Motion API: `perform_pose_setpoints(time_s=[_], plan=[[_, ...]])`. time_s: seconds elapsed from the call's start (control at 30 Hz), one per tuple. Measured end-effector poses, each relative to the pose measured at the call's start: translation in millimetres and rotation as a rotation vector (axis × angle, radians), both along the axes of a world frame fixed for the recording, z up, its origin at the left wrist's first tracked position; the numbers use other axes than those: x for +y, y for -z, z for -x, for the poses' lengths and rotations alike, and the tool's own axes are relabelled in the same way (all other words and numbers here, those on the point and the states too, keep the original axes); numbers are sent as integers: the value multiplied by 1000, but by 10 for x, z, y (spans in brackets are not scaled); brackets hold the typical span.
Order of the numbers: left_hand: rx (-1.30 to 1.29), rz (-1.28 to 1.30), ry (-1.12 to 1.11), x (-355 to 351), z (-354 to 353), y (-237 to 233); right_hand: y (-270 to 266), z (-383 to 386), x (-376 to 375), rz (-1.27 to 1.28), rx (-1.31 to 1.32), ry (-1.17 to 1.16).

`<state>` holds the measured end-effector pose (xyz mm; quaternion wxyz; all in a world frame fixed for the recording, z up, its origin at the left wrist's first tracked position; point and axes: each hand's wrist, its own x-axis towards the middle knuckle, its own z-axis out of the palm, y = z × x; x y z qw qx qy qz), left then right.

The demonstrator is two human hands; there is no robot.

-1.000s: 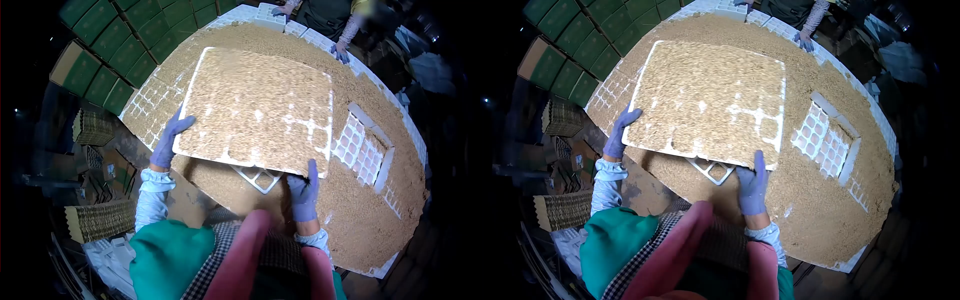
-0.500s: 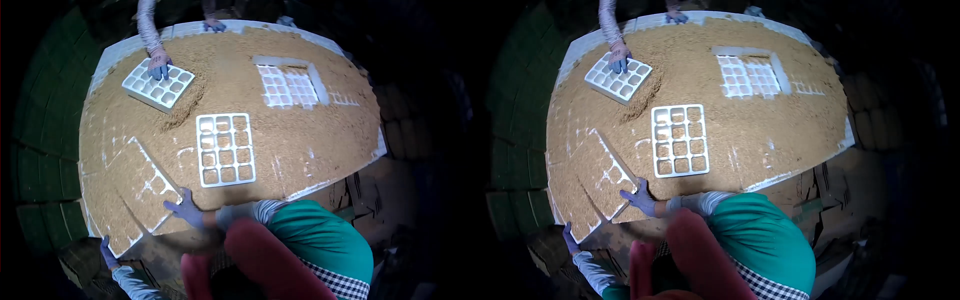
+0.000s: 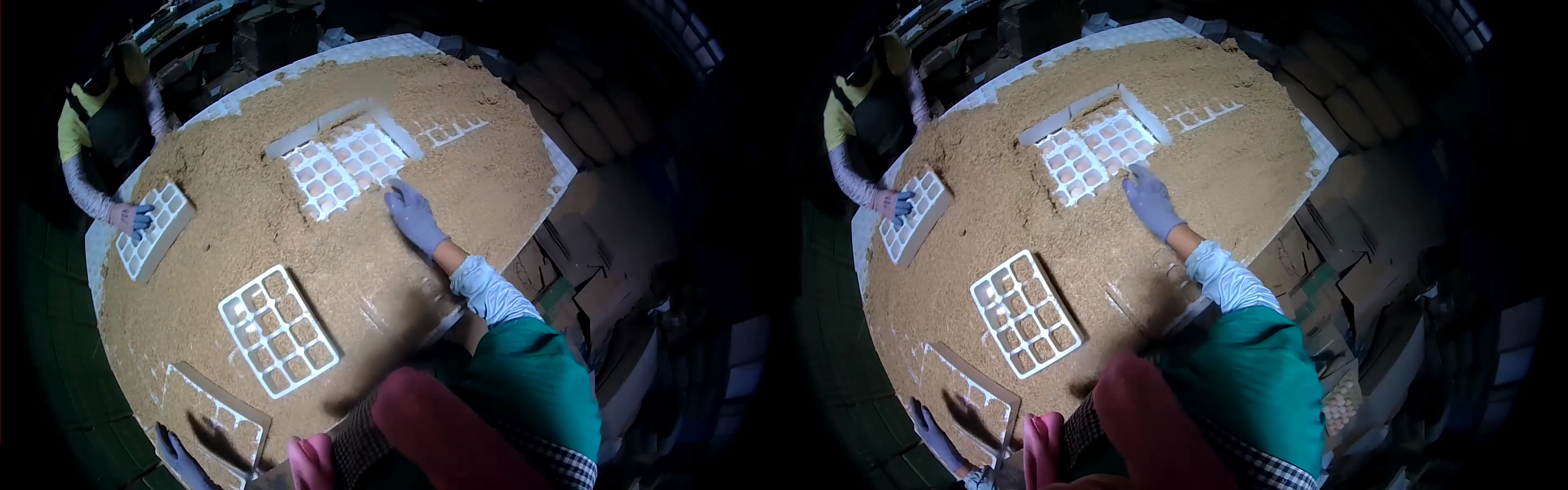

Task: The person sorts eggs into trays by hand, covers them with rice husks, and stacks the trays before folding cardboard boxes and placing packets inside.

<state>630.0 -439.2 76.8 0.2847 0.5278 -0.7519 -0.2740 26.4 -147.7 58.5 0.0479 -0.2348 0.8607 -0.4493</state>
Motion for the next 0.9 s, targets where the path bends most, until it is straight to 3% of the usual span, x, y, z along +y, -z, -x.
perform_pose_setpoints(time_s=[0.13, 0.2, 0.23, 0.3, 0.37, 0.43, 0.47, 0.5, 0.57, 0.6, 0.67, 0.7, 0.73, 0.77, 0.8, 0.87, 0.9], plan=[[139, -235, 330, 597, 2376, -346, 567, 1682, 608, 8, 166, 252], [158, -354, 501, 794, 3311, -164, 1183, 2746, 862, 396, 42, 310], [174, -431, 593, 904, 3768, -78, 1320, 3116, 1006, 400, 34, 305], [100, -476, 729, 1093, 4693, 173, 1576, 3646, 1327, 166, 292, 271], [82, -484, 827, 1358, 5646, 274, 1621, 4013, 1532, 43, 277, 344], [96, -403, 881, 1435, 6430, 760, 1483, 4286, 1694, -134, -50, 363], [69, -299, 875, 1515, 6797, 884, 1607, 4432, 1833, -316, 293, 163], [43, -198, 868, 1581, 7120, 1029, 1556, 4463, 1843, -319, 284, 156], [-195, 540, 1034, 1468, 7619, 1611, 1276, 4443, 1764, 321, -408, 429], [-260, 451, 1007, 1527, 7792, 1634, 1483, 4597, 1817, 322, -417, 421], [-321, 288, 946, 1737, 8071, 1697, 2047, 5045, 1938, -313, -41, 246], [-342, 408, 848, 1794, 8129, 1992, 1874, 4934, 1838, -314, -42, 236], [-343, 505, 781, 1845, 8118, 2116, 1445, 4607, 1679, -78, -150, 366], [-345, 601, 711, 1886, 8119, 2178, 1171, 4398, 1587, 161, -259, 491], [-348, 600, 697, 1959, 8177, 2014, 1137, 4411, 1569, 160, -259, 477], [666, -1006, 374, 2205, 8220, 1330, 1169, 4436, 1588, 137, -224, 583], [664, -1004, 364, 2259, 8201, 1119, 1219, 4473, 1681, 134, -230, 576]])
